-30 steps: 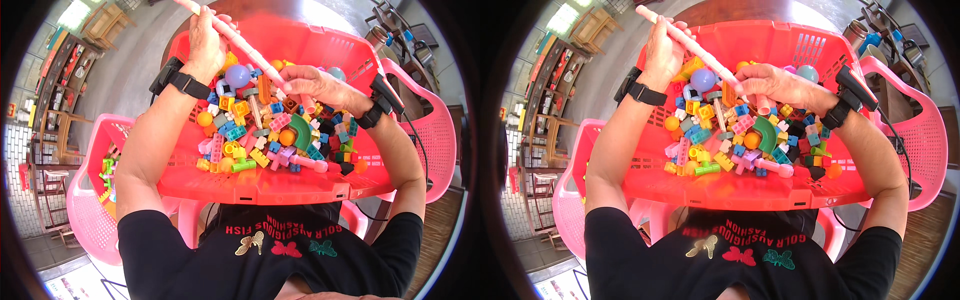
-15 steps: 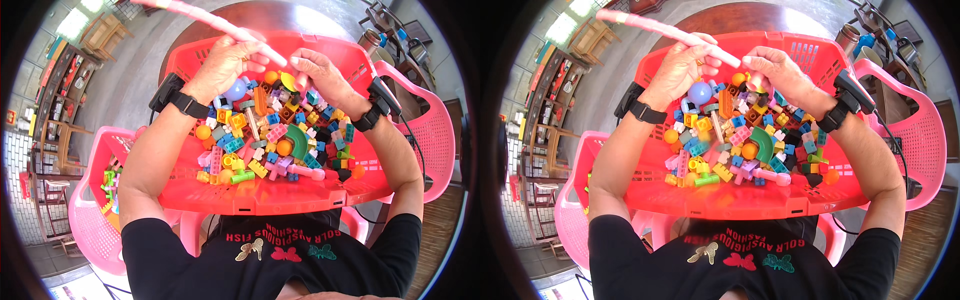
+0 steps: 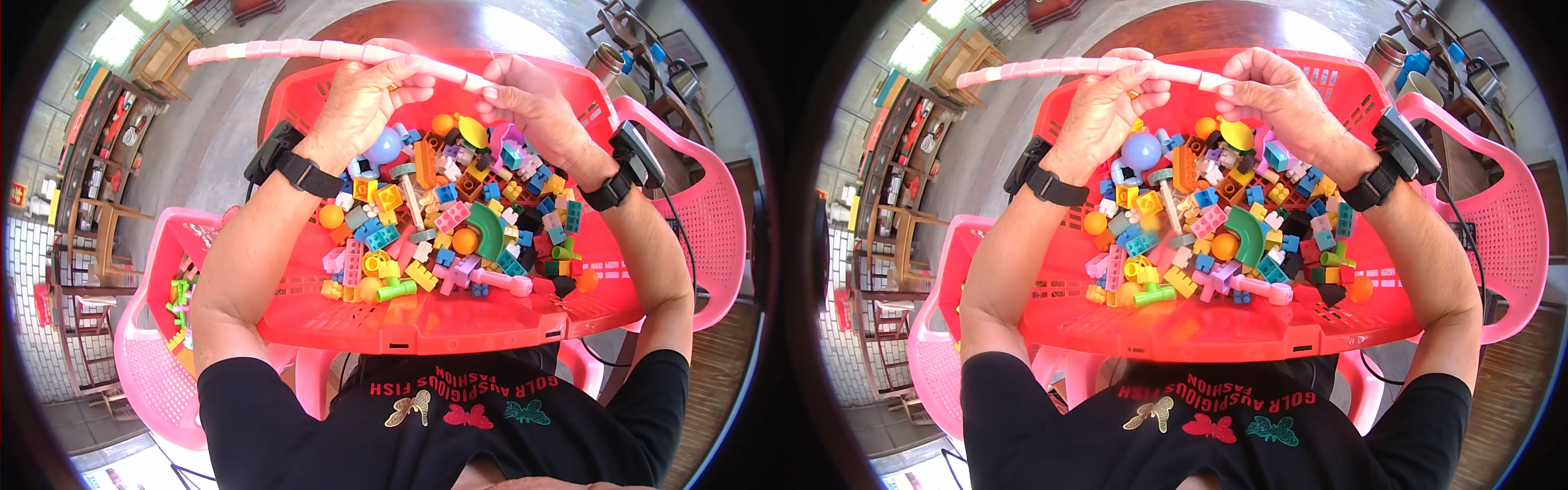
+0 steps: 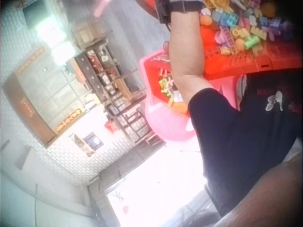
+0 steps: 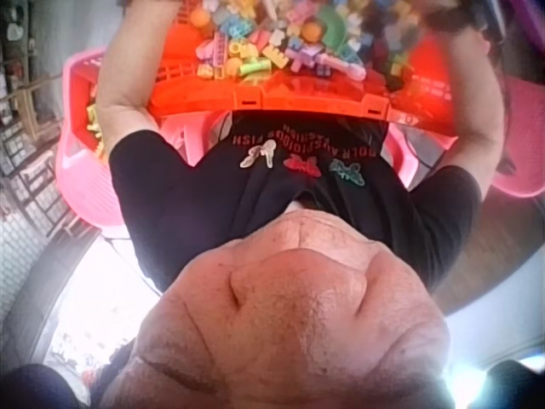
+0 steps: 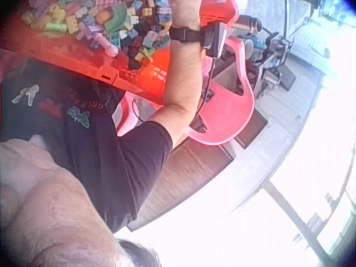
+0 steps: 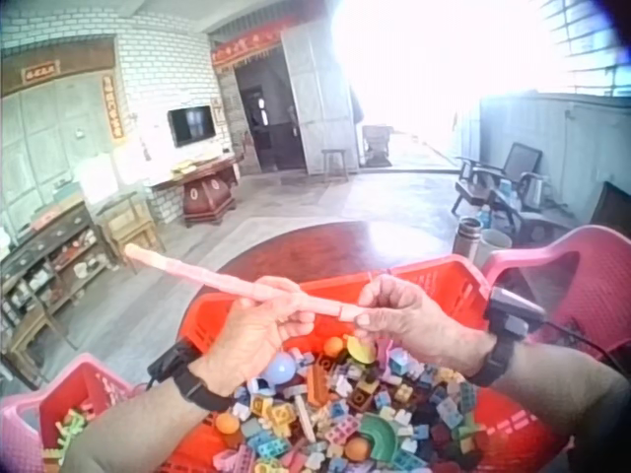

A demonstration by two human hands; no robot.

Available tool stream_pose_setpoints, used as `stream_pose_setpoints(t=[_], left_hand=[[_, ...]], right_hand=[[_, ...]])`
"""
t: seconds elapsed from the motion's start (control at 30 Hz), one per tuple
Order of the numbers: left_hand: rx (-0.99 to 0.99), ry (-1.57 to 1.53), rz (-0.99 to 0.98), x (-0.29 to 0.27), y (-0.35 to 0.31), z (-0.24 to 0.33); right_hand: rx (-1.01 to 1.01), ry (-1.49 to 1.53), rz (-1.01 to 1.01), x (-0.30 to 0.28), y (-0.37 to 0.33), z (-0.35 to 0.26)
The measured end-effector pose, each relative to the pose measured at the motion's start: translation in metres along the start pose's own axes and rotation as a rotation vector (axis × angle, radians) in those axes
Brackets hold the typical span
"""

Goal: The recorder is sorting and assembling various colorful plastic blocks from a large red basket.

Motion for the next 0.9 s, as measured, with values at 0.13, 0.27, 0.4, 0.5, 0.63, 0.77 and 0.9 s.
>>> stream_pose_setpoints(t=[0.13,0.27,0.4,0.5,0.63,0.77,0.9], left_hand=[[-0.01,-0.014,-0.029,0.005,-0.002,-0.001],[-0.015,0.002,-0.046,0.003,-0.003,-0.002],[-0.078,0.026,-0.03,0.006,-0.006,-0.006],[-0.088,0.031,-0.026,0.013,-0.008,-0.009],[-0.075,-0.012,-0.048,0.017,-0.01,-0.01],[-0.031,-0.03,-0.075,0.022,-0.01,-0.011],[0.009,-0.027,-0.124,0.024,-0.009,-0.004]], right_hand=[[-0.015,-0.06,0.01,0.005,-0.003,0.0],[0.014,-0.253,-0.039,0.014,-0.008,-0.003],[0.075,-0.354,-0.063,0.022,-0.013,-0.006],[0.038,-0.406,0.001,0.026,-0.017,-0.007],[0.029,-0.408,0.019,0.03,-0.021,-0.013],[0.058,-0.354,0.011,0.031,-0.022,-0.022],[0.055,-0.4,0.004,0.034,-0.02,-0.029]])
Point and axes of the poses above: each hand's wrist, its own y-axis towards the middle knuckle, its own x-axis out of the palm, z = x × y, the point moved 3 cm from there along y, towards the middle knuckle, and after that the axes turned 1 degree about y, right-handed, at the moved point
